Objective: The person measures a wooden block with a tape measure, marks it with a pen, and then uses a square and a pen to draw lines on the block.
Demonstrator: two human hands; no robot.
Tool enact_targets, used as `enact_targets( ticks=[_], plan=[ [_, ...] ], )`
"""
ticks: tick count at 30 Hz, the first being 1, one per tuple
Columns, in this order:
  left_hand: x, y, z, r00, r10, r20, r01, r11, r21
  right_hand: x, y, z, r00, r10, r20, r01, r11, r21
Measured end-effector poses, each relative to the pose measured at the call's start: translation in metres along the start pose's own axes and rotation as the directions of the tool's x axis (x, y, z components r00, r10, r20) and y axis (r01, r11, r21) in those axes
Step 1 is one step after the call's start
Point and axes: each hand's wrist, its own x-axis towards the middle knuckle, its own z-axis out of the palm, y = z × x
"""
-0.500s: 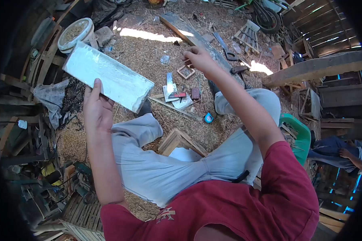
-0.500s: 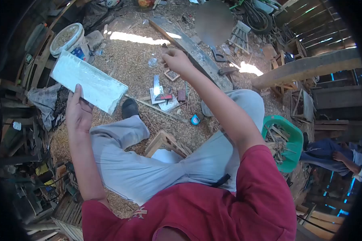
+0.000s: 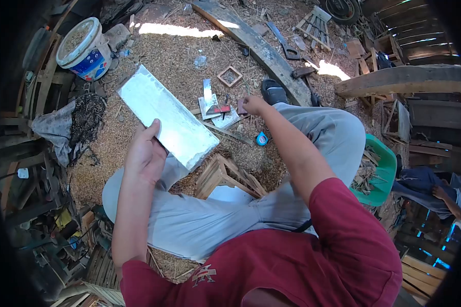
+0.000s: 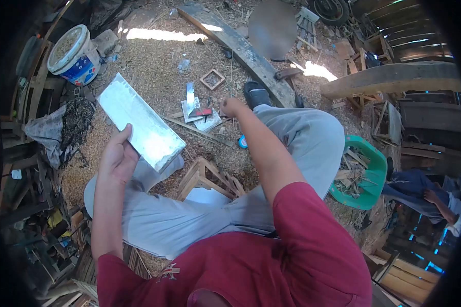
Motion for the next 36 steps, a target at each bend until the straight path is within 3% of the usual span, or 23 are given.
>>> enact_targets(
  ticks=[6,9,12,15,18,21,24,27,29,30,31,33,34,36],
  plan=[
    [0.0,-0.002,0.011,0.999,-0.006,-0.037,0.008,0.999,0.042,-0.036,0.048,0.072,0.982,0.144,0.12,-0.154,0.984,0.084],
    [0.009,-0.004,0.016,1.0,0.002,-0.029,0.001,0.996,0.089,-0.082,0.057,0.109,0.965,0.261,-0.02,-0.261,0.964,-0.056],
    [0.018,-0.008,0.021,0.999,0.002,-0.035,0.003,0.989,0.146,-0.109,0.05,0.115,0.959,0.282,0.026,-0.272,0.943,-0.191],
    [0.025,-0.013,0.029,0.999,-0.017,-0.029,0.023,0.976,0.215,-0.116,0.045,0.122,0.936,0.352,-0.025,-0.353,0.929,-0.113],
    [0.033,-0.024,0.028,0.997,-0.078,0.019,0.069,0.957,0.283,-0.114,0.052,0.122,0.907,0.42,0.023,-0.421,0.907,0.022],
    [0.038,-0.034,0.024,0.991,-0.118,0.069,0.088,0.935,0.344,-0.124,0.056,0.116,0.944,0.33,0.013,-0.33,0.943,0.041],
    [0.04,-0.033,0.032,0.994,-0.099,0.055,0.075,0.94,0.334,-0.124,0.036,0.086,0.909,0.399,-0.123,-0.352,0.89,0.289],
    [0.038,-0.025,0.039,0.998,-0.041,0.05,0.025,0.958,0.287,-0.079,0.031,0.08,0.826,0.443,-0.349,-0.222,0.824,0.521],
    [0.037,-0.016,0.043,0.998,0.009,0.056,-0.023,0.965,0.261,-0.05,0.016,0.029,0.887,0.412,-0.207,-0.012,0.469,0.883],
    [0.036,-0.012,0.045,0.997,0.035,0.072,-0.052,0.968,0.247,-0.024,0.02,0.013,0.888,0.281,-0.364,0.209,0.457,0.864],
    [0.034,-0.009,0.049,0.994,0.065,0.086,-0.083,0.969,0.232,-0.024,-0.002,-0.031,0.932,0.179,-0.317,0.267,0.256,0.929],
    [0.027,-0.002,0.056,0.987,0.112,0.114,-0.135,0.968,0.211,-0.044,-0.053,-0.115,0.911,0.064,-0.407,0.397,0.129,0.909],
    [0.025,0.001,0.059,0.984,0.128,0.125,-0.148,0.975,0.163,-0.054,-0.078,-0.15,0.882,0.076,-0.465,0.453,0.138,0.881],
    [0.024,0.003,0.063,0.977,0.155,0.149,-0.167,0.984,0.069,-0.075,-0.125,-0.202,0.881,0.12,-0.457,0.413,0.274,0.869]
  ],
)
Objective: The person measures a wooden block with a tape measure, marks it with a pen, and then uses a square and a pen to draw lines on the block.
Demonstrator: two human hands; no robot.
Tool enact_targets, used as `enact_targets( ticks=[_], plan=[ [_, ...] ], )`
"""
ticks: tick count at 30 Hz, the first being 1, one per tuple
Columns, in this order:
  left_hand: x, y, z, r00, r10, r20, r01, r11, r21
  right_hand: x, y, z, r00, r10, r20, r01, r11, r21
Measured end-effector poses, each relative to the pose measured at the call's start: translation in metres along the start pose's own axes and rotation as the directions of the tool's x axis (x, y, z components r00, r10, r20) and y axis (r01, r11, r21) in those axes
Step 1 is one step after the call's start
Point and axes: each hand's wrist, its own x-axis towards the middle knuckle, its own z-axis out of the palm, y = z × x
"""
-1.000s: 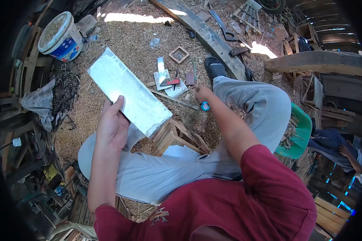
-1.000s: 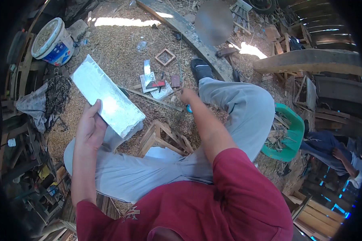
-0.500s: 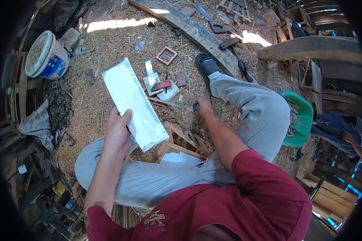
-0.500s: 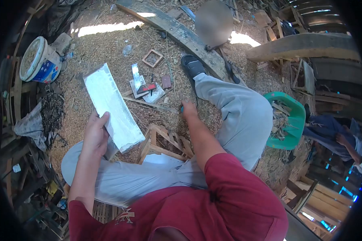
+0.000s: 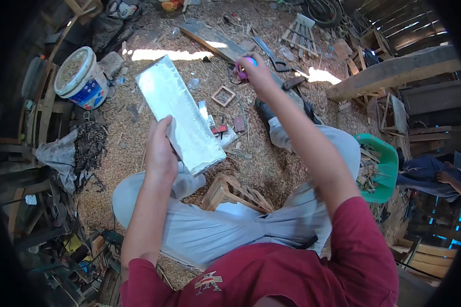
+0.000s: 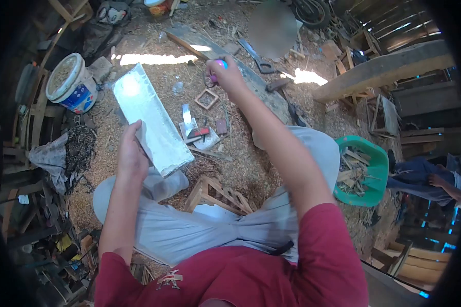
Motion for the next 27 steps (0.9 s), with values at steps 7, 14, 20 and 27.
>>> enact_targets(
  ticks=[7,14,20,27],
  plan=[
    [-0.001,0.006,0.012,0.99,0.14,0.009,-0.14,0.985,0.103,-0.058,-0.108,0.03,0.981,0.031,0.192,0.014,0.973,-0.23],
    [0.005,0.0,0.021,0.904,0.427,-0.007,-0.416,0.884,0.213,-0.091,-0.107,0.07,0.989,-0.115,0.098,0.088,0.965,0.249],
    [0.013,0.002,0.045,0.651,0.758,-0.041,-0.714,0.63,0.305,-0.08,-0.094,0.087,0.968,-0.227,0.105,0.221,0.973,0.063],
    [0.034,0.013,0.04,0.705,0.709,-0.011,-0.652,0.655,0.383,-0.075,-0.088,0.091,0.596,-0.723,0.349,0.801,0.505,-0.322]
  ],
)
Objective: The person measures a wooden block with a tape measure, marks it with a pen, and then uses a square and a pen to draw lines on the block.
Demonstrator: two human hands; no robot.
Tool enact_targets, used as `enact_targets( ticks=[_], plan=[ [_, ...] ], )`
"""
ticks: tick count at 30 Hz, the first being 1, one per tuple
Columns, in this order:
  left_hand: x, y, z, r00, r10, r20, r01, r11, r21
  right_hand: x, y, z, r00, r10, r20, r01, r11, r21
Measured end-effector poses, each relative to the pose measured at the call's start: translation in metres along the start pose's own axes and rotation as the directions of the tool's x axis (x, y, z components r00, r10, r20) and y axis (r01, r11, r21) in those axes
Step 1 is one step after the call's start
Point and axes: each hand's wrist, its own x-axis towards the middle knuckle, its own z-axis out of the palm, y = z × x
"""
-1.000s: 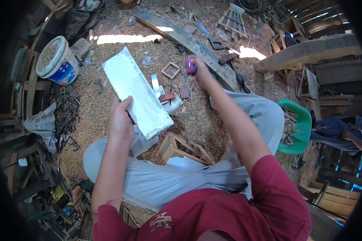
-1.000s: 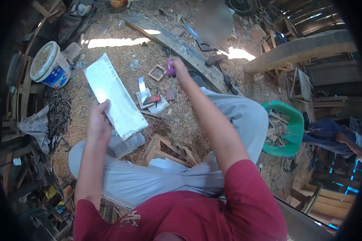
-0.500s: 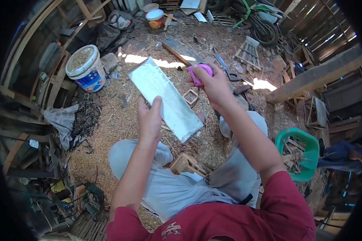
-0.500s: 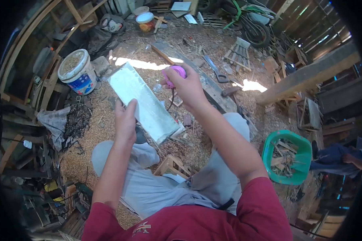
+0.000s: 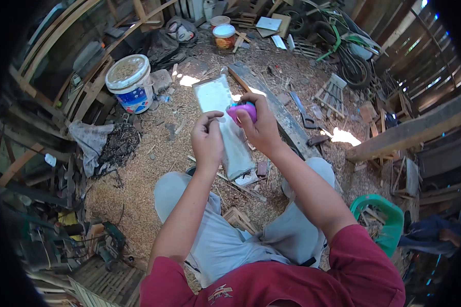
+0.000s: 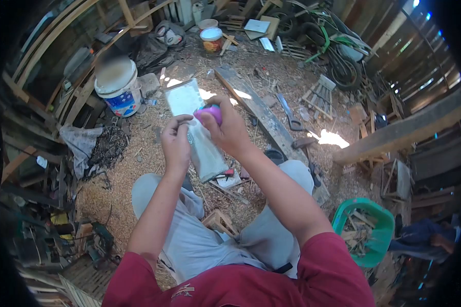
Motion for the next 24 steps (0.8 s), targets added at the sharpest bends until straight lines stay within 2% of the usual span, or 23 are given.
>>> enact_targets(
  ticks=[3,4,7,8,11,14,17,18,21,22,24],
  plan=[
    [0.002,0.008,0.005,0.993,-0.117,0.017,0.117,0.992,-0.04,-0.004,-0.001,0.002,0.995,0.021,0.093,-0.022,1.0,0.012],
    [0.005,0.004,0.006,0.996,-0.092,0.019,0.093,0.995,-0.031,-0.004,-0.002,0.003,0.995,0.01,0.095,-0.01,1.0,0.001],
    [0.014,-0.006,0.008,0.978,-0.171,0.119,0.177,0.983,-0.045,-0.002,0.003,0.001,0.988,-0.039,0.147,0.046,0.998,-0.046],
    [0.013,-0.009,0.012,0.988,-0.116,0.099,0.12,0.992,-0.038,-0.002,0.004,0.001,0.984,-0.024,0.176,0.037,0.997,-0.072],
    [0.017,-0.027,0.015,0.966,-0.241,0.092,0.25,0.962,-0.112,0.0,0.009,-0.001,0.973,-0.002,0.232,0.036,0.989,-0.143],
    [0.021,-0.045,0.014,0.953,-0.282,0.111,0.294,0.948,-0.119,-0.001,0.017,-0.004,0.955,0.013,0.296,0.045,0.981,-0.189],
    [0.022,-0.047,0.009,0.916,-0.383,0.124,0.394,0.915,-0.089,-0.005,0.028,-0.001,0.941,-0.004,0.339,0.082,0.973,-0.216],
    [0.023,-0.046,0.005,0.874,-0.463,0.15,0.477,0.876,-0.077,-0.005,0.025,-0.002,0.936,-0.01,0.353,0.085,0.976,-0.2],
    [0.02,-0.037,0.002,0.821,-0.521,0.235,0.565,0.802,-0.196,-0.004,0.022,-0.001,0.902,0.02,0.43,0.078,0.975,-0.209],
    [0.017,-0.023,0.002,0.789,-0.565,0.243,0.609,0.77,-0.187,-0.004,0.023,0.0,0.895,0.016,0.447,0.085,0.975,-0.206],
    [0.015,-0.026,-0.002,0.781,-0.576,0.243,0.618,0.768,-0.168,-0.006,0.024,0.002,0.88,0.006,0.475,0.102,0.974,-0.201]
  ],
)
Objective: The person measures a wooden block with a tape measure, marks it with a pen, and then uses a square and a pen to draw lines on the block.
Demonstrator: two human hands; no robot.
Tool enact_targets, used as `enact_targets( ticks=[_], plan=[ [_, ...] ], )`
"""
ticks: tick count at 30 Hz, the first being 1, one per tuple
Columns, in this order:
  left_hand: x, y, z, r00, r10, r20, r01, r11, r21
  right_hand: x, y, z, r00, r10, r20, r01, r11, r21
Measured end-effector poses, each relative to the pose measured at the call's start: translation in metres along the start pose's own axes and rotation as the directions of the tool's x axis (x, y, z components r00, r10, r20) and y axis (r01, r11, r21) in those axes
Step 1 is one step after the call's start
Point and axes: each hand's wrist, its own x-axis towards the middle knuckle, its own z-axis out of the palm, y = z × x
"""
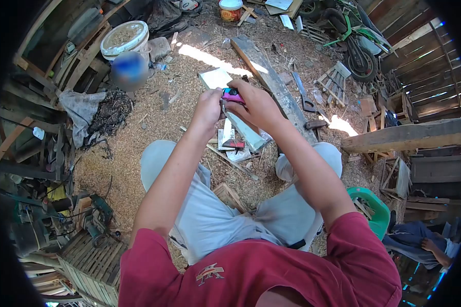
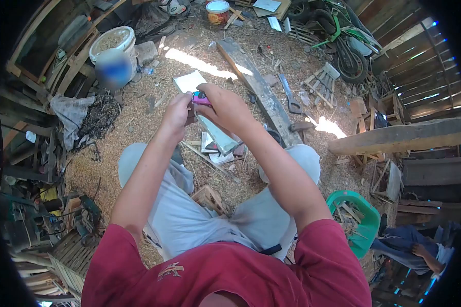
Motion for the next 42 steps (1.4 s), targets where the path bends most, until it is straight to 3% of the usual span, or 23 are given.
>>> enact_targets(
  ticks=[10,14,18,23,26,29,32,35,38,41,42],
  plan=[
    [0.02,-0.019,-0.011,0.991,0.093,-0.097,-0.093,0.996,0.005,0.002,-0.019,0.006,0.998,0.05,0.032,-0.048,0.997,-0.064],
    [0.016,-0.002,-0.011,0.984,0.087,-0.158,-0.111,0.983,-0.145,-0.002,-0.014,0.0,0.983,0.16,0.086,-0.148,0.981,-0.127],
    [0.028,-0.002,-0.036,0.944,0.288,-0.164,-0.299,0.953,-0.048,-0.011,-0.002,-0.002,0.959,0.24,0.152,-0.231,0.97,-0.076],
    [0.017,0.003,-0.036,0.97,0.176,-0.169,-0.171,0.984,0.043,-0.023,-0.001,-0.006,0.945,0.284,0.16,-0.289,0.957,0.012],
    [0.008,0.005,-0.035,0.985,0.084,-0.148,-0.072,0.994,0.08,-0.029,0.002,-0.009,0.932,0.265,0.248,-0.276,0.961,0.009],
    [0.016,-0.002,-0.043,0.991,0.064,-0.118,-0.051,0.993,0.107,-0.023,-0.018,-0.022,0.808,0.457,0.372,-0.494,0.87,0.005],
    [0.012,0.0,-0.037,0.988,0.077,-0.132,-0.067,0.994,0.083,-0.024,-0.004,-0.01,0.69,0.584,0.429,-0.709,0.665,0.235],
    [0.018,-0.007,-0.04,0.989,0.105,-0.101,-0.092,0.987,0.128,-0.023,-0.001,-0.012,0.609,0.568,0.553,-0.76,0.616,0.205],
    [0.015,-0.009,-0.035,0.984,0.145,-0.107,-0.126,0.978,0.167,-0.031,0.007,0.002,0.623,0.563,0.544,-0.75,0.627,0.21],
    [0.006,-0.007,-0.016,0.965,0.198,-0.172,-0.179,0.977,0.119,-0.036,0.016,0.015,0.702,0.544,0.459,-0.673,0.718,0.178],
    [0.005,-0.007,-0.015,0.966,0.194,-0.168,-0.178,0.978,0.108,-0.036,0.015,0.015,0.683,0.546,0.486,-0.703,0.672,0.232]
  ],
)
